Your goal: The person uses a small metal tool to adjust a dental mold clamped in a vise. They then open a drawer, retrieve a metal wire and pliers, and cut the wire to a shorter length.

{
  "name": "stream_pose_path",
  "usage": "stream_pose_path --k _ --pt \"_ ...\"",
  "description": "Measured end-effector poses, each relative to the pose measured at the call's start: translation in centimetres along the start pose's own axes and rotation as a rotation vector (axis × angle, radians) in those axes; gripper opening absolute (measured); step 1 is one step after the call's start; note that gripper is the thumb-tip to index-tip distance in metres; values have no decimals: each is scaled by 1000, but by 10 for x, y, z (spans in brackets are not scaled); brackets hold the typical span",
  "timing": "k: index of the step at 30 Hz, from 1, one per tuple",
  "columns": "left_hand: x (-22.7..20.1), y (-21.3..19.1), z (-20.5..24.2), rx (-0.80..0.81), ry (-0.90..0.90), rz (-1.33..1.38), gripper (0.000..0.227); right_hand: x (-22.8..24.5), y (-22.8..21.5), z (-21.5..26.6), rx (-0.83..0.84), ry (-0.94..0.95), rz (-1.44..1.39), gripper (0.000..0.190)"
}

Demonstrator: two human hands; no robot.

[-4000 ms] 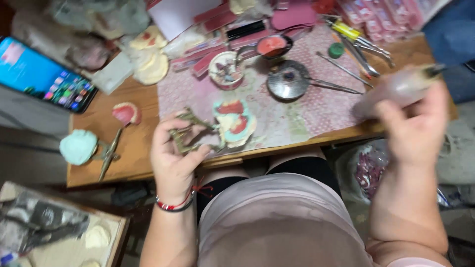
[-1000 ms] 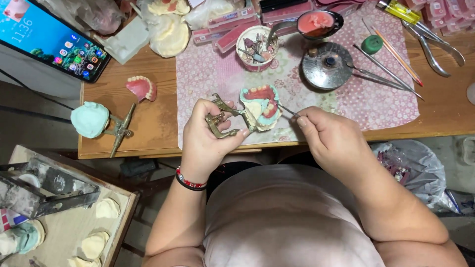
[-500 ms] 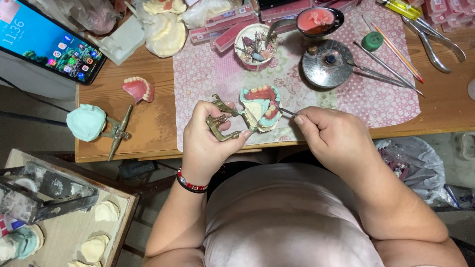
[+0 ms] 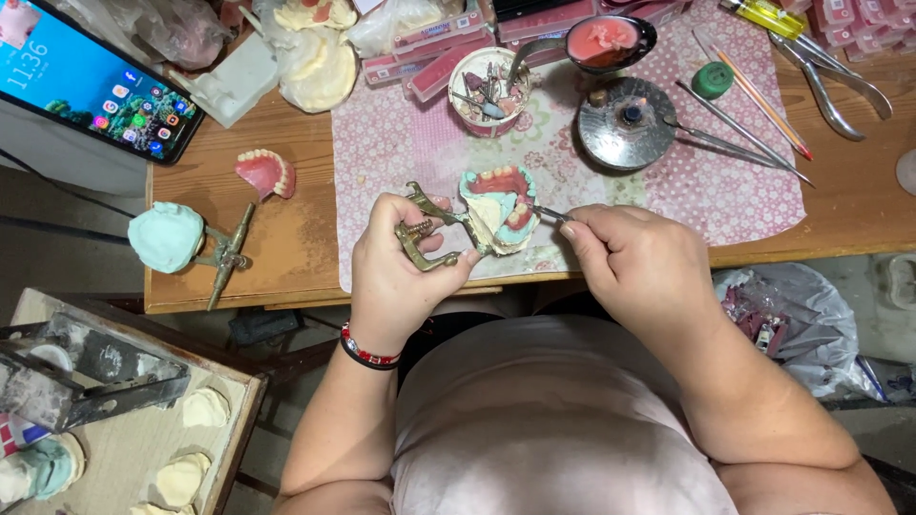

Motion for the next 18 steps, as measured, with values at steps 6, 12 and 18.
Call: stream_pose_path --k 6,12,18 --pt "4 1 1 -8 43 -10 54 -1 2 0 -12 -5 3 18" --pt "3 2 3 -29 56 -14 54 -3 1 4 -65 -52 50 17" --pt "2 3 5 -38 82 -97 53 -5 3 5 -115 -133 21 13"
Point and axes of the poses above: each hand's wrist, its own z-axis away from the middle knuckle, its own y-axis out of the palm, x = y × z, the point moved 3 cm from there along -z, towards the middle knuckle, and after that the axes turned 7 degrees about -z, right-handed, at the moved point
